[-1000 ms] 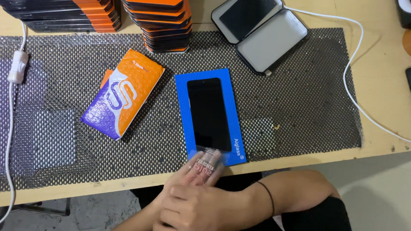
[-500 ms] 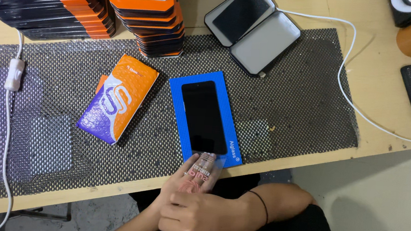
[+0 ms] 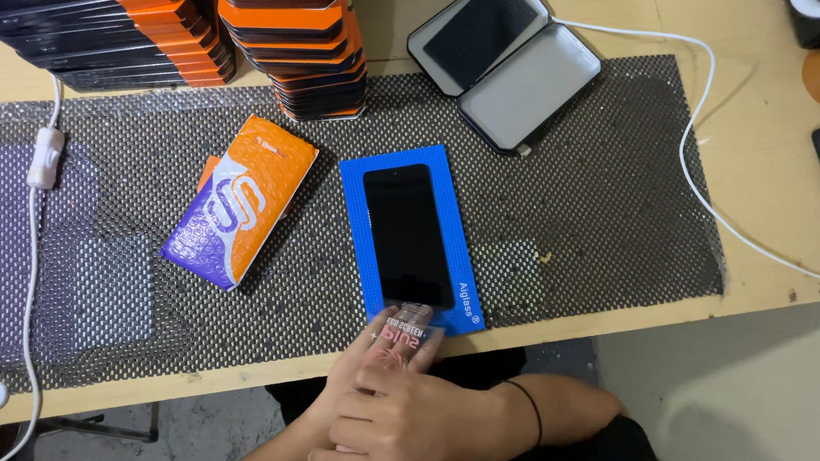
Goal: The person removes phone replacement screens from protective envelopes, wipes the screen surfaces with a cloth, uses a squeegee card to smooth the protective film, and places the screens back into their packaging.
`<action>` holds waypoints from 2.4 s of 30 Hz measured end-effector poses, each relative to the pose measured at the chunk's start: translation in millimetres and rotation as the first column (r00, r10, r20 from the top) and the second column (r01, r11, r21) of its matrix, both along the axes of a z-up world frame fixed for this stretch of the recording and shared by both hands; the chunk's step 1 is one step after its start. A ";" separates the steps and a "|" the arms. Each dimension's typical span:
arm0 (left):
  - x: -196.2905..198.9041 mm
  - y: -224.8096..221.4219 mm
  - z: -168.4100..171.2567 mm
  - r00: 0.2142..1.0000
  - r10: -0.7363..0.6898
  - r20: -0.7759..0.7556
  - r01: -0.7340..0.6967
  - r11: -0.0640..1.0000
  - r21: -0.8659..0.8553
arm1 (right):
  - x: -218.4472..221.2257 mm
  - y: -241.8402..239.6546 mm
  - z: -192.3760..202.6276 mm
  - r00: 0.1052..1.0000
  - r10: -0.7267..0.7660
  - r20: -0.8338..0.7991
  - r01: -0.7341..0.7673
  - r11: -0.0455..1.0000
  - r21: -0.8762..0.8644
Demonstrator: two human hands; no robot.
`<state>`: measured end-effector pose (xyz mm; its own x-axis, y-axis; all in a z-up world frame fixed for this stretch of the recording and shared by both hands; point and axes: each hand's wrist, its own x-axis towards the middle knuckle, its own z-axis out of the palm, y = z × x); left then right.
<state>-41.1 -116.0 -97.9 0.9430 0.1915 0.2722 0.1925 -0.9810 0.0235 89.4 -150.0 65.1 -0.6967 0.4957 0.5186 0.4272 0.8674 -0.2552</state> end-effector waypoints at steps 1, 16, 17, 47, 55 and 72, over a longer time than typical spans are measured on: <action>0.1 -0.3 7.0 1.000 0.006 0.017 -0.005 0.999 -0.051 | 2.0 -0.1 1.0 0.999 0.029 -0.037 -0.032 0.998 -0.060; 5.7 0.4 15.6 0.998 -0.032 -0.050 0.019 0.971 -0.237 | 25.0 -6.7 9.6 0.991 0.131 -0.006 -0.131 0.984 -0.118; 5.8 0.8 17.3 0.999 -0.023 -0.037 0.013 0.973 -0.232 | 26.8 -6.4 9.6 0.989 0.149 0.002 -0.148 0.983 -0.113; 4.0 3.1 -9.3 0.992 -0.023 0.127 0.013 0.997 0.073 | 78.8 7.5 32.5 0.871 -0.289 -0.397 0.364 0.923 0.128; 9.7 1.8 7.7 0.994 0.016 0.110 -0.022 0.998 0.057 | 66.9 13.6 45.6 0.947 -0.248 -0.203 0.291 0.931 0.220; 11.7 11.3 41.4 0.996 0.036 0.076 -0.051 0.976 0.210 | 141.2 -13.6 10.9 0.585 -0.512 -0.629 0.726 0.677 0.123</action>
<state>-29.4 -104.6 -56.5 0.9117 0.1626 0.3772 0.2402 -0.9560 -0.1684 230.6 -163.6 76.0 0.1406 0.4185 0.8973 0.7865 0.5033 -0.3580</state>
